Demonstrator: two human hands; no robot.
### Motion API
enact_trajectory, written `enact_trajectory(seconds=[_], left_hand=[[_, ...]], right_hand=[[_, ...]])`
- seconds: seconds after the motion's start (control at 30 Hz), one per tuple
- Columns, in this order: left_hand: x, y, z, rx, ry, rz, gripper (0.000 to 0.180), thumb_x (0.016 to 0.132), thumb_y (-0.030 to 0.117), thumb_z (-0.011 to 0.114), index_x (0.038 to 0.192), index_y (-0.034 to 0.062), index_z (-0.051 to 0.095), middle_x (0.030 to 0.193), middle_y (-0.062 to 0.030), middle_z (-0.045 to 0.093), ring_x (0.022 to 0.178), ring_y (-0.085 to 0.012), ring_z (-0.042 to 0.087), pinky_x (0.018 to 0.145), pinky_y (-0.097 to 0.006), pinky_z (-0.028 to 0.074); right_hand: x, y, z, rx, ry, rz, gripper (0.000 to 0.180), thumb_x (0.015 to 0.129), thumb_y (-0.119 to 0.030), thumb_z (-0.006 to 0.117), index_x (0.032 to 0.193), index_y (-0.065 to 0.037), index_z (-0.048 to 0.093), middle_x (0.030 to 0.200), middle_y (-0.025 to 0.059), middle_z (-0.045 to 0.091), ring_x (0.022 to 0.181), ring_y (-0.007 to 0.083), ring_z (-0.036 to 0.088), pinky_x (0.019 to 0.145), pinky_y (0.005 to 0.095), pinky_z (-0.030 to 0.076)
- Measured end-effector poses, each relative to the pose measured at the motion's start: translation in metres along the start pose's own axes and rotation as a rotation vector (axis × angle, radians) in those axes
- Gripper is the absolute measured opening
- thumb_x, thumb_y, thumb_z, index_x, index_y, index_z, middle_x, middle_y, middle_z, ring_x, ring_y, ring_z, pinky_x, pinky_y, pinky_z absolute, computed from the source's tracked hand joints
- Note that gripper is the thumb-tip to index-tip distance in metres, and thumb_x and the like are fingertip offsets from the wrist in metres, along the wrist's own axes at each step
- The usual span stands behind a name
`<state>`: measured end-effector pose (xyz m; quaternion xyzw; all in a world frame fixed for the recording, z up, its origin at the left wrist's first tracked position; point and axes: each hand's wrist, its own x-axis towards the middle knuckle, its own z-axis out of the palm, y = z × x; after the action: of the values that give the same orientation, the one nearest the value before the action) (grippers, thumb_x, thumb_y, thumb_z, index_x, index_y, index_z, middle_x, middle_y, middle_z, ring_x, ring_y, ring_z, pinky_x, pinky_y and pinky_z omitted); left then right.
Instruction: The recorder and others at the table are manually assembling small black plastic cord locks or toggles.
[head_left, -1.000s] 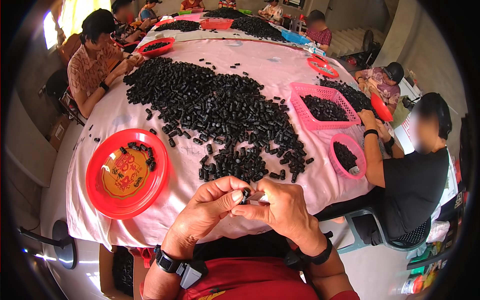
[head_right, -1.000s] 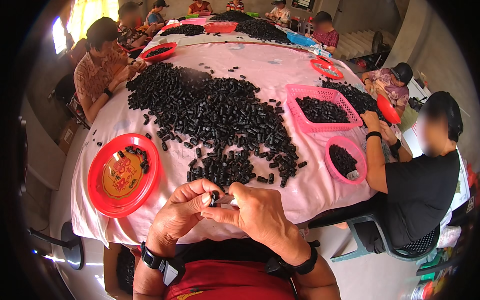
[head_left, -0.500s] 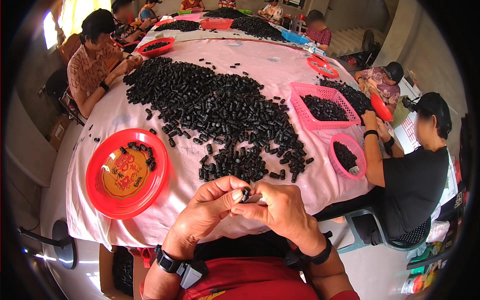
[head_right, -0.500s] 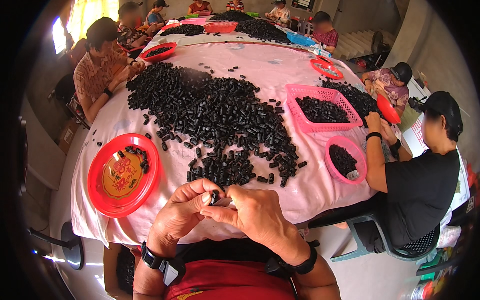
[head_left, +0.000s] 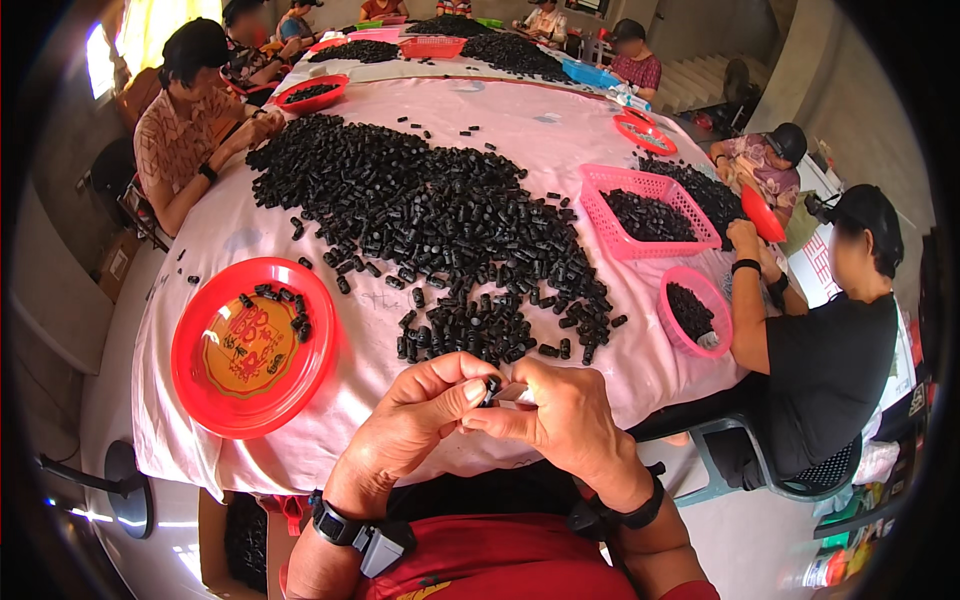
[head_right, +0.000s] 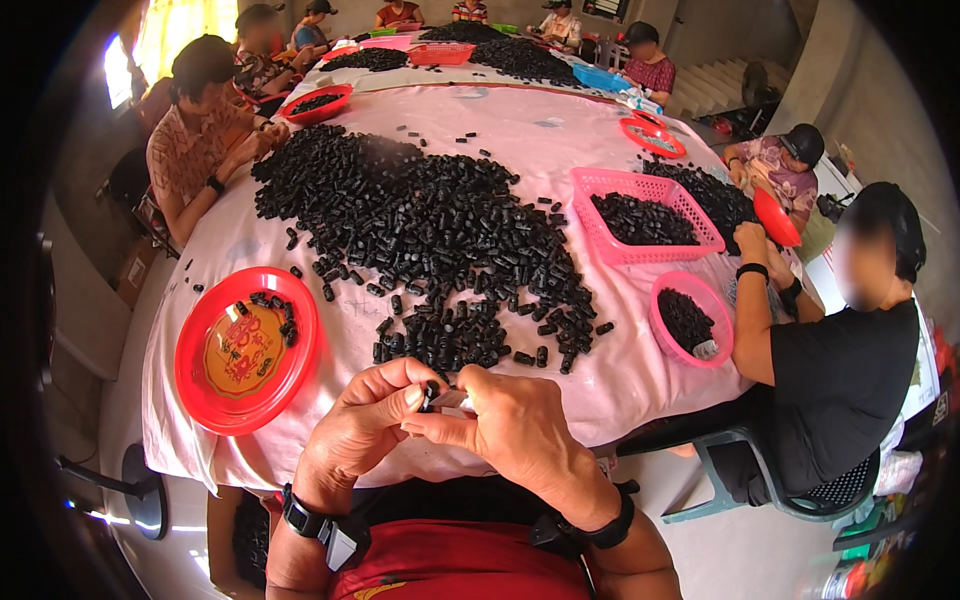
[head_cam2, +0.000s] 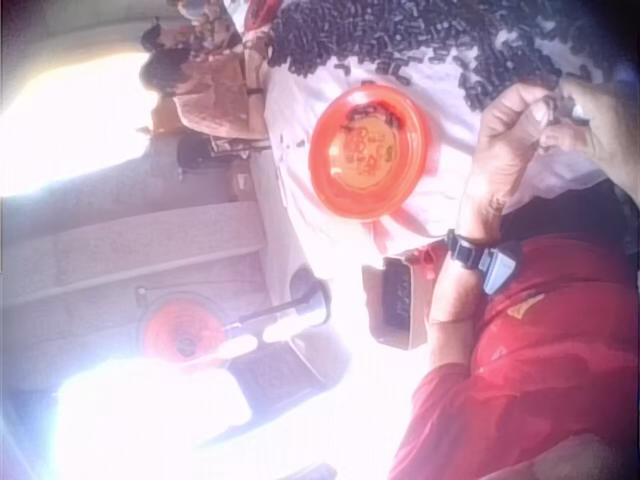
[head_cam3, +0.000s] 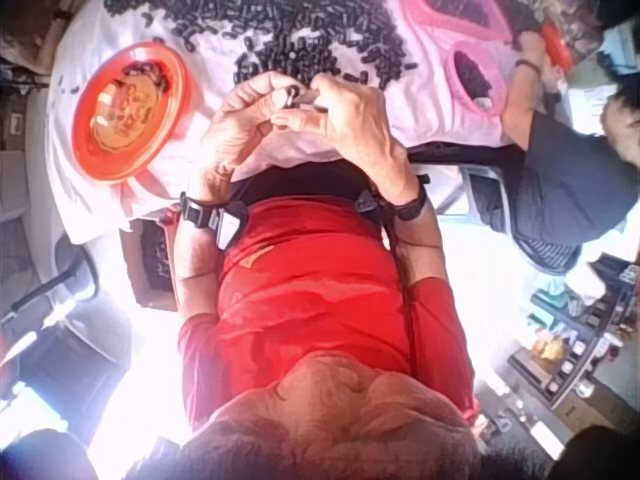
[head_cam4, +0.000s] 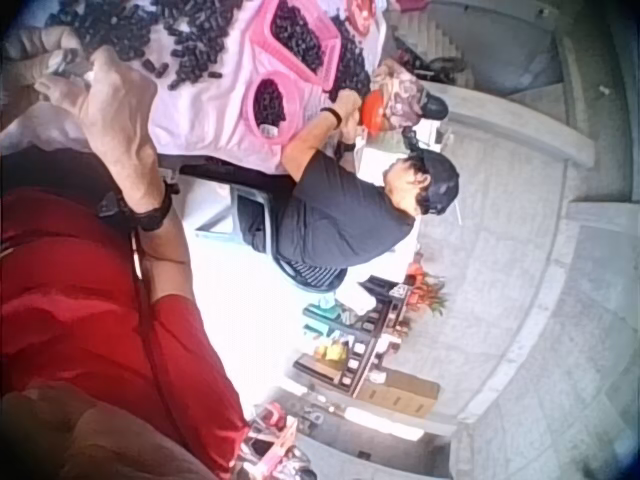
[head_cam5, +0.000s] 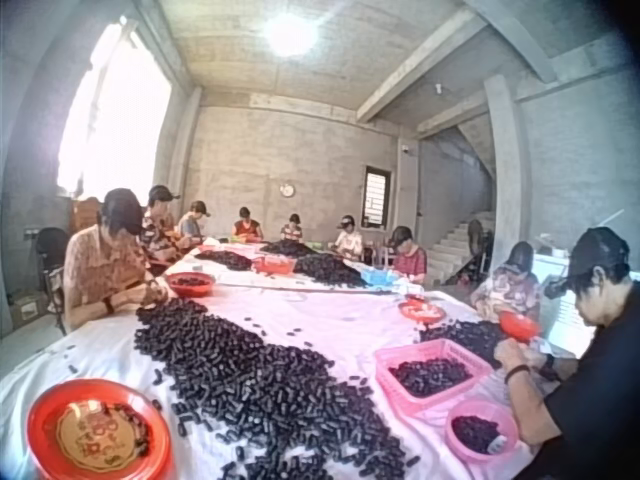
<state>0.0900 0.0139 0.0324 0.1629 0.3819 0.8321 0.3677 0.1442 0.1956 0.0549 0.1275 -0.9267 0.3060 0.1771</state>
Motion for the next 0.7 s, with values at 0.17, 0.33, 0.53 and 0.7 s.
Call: enact_trajectory(seconds=[0.17, 0.33, 0.53, 0.7], left_hand=[[0.0, 0.0, 0.002, 0.006, 0.013, 0.007, 0.019, 0.095, 0.017, 0.063, 0.109, 0.0034, 0.064, 0.097, -0.0033, 0.067, 0.079, -0.0077, 0.059, 0.072, -0.023, 0.048], [0.001, -0.002, -0.002, 0.046, 0.032, 0.0, 0.018, 0.096, 0.016, 0.061, 0.109, 0.0031, 0.064, 0.097, -0.0032, 0.067, 0.079, -0.0079, 0.06, 0.073, -0.023, 0.049], [0.001, 0.002, 0.003, -0.027, 0.014, -0.005, 0.019, 0.096, 0.016, 0.062, 0.109, 0.0018, 0.063, 0.096, -0.0039, 0.067, 0.079, -0.009, 0.061, 0.073, -0.024, 0.05], [0.001, -0.001, -0.004, 0.006, -0.035, -0.012, 0.021, 0.098, 0.017, 0.059, 0.115, 0.0039, 0.061, 0.102, -0.0014, 0.065, 0.086, -0.0059, 0.059, 0.079, -0.021, 0.048]], right_hand=[[-0.001, 0.001, 0.001, 0.009, 0.004, 0.025, 0.045, 0.075, -0.043, 0.082, 0.077, -0.003, 0.06, 0.067, 0.0106, 0.066, 0.057, 0.0235, 0.068, 0.049, 0.0326, 0.051], [-0.001, 0.008, 0.014, 0.019, 0.098, -0.077, 0.051, 0.076, -0.053, 0.077, 0.068, -0.007, 0.055, 0.055, 0.0073, 0.058, 0.048, 0.0236, 0.062, 0.044, 0.0341, 0.046], [0.001, 0.001, 0.005, 0.05, 0.101, -0.043, 0.048, 0.077, -0.049, 0.077, 0.069, -0.007, 0.056, 0.056, 0.0083, 0.059, 0.051, 0.0238, 0.063, 0.045, 0.034, 0.047], [0.0, 0.007, 0.01, 0.048, 0.057, -0.052, 0.046, 0.079, -0.049, 0.076, 0.072, -0.006, 0.058, 0.057, 0.0077, 0.06, 0.052, 0.0233, 0.064, 0.045, 0.0334, 0.048]])
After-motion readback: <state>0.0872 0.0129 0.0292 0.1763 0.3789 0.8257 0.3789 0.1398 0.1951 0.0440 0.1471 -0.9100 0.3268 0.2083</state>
